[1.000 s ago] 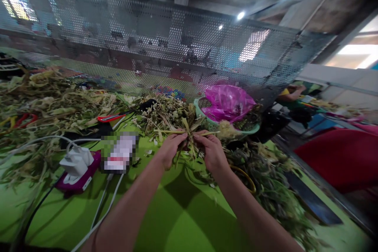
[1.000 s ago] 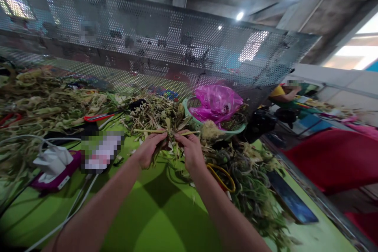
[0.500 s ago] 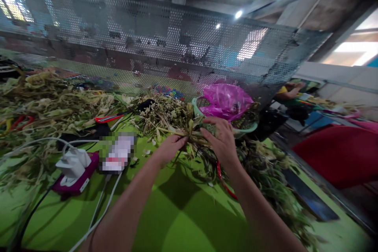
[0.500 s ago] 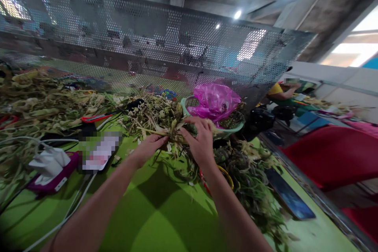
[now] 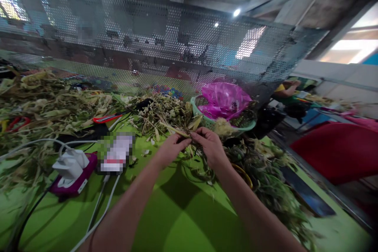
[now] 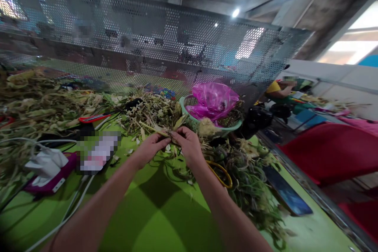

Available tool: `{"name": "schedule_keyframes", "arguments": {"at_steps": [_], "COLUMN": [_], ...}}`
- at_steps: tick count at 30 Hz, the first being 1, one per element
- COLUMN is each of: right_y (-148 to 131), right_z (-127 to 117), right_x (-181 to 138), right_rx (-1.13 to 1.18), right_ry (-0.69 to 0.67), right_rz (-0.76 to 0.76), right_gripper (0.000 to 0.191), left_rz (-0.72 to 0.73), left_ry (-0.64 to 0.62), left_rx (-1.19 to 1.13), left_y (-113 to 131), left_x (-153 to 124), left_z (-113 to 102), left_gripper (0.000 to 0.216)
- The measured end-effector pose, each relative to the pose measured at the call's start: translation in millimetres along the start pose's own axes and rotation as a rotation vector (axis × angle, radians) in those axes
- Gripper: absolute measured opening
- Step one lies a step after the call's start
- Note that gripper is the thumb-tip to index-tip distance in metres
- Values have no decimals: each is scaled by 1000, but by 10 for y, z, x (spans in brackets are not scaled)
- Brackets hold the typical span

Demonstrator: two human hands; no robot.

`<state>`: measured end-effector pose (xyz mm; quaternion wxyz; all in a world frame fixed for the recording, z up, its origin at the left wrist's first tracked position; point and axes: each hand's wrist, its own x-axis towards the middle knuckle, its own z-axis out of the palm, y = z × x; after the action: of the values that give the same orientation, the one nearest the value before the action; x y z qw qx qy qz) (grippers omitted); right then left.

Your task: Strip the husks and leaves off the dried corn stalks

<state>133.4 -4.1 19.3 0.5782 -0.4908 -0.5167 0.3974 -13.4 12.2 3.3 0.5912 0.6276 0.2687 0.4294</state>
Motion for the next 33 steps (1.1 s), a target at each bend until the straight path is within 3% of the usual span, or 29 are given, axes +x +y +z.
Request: {"name": "schedule_keyframes", "arguments": {"at_steps": [6,11,14,18,25,30,33], "right_y": [37,-79,-145,-152,-157,-200,-222], "right_z": [-4,-106,-106,-50,36,72,9], "right_x": [23,19,-9,-39,-107,-139,-102], "right_rx": [-50,-542,-672,-754,-777,-779,-724], "right_ry": [45,78,-17,-130,-209,-204,-103], "right_rz": [-5,-298,-455,-500,-564,-613,-615], "right_gripper": [28,23,12,2,6,5,8], "left_rz": [13,-16,-29,-37,-121,-114,-175], "left_ry": [-38,26,6,-12,4,67,161], "left_rx": [-5,273,377,315,103,-9,-50], "left_y": [10,-55,-88,-126,-164,-86,-23], "left_x": [-2,37,52,43,2,-13,-15], "left_z": [-2,-66,-67,-43,-15,45,42], "left_gripper": [33,23,23,27,34,34,35]}}
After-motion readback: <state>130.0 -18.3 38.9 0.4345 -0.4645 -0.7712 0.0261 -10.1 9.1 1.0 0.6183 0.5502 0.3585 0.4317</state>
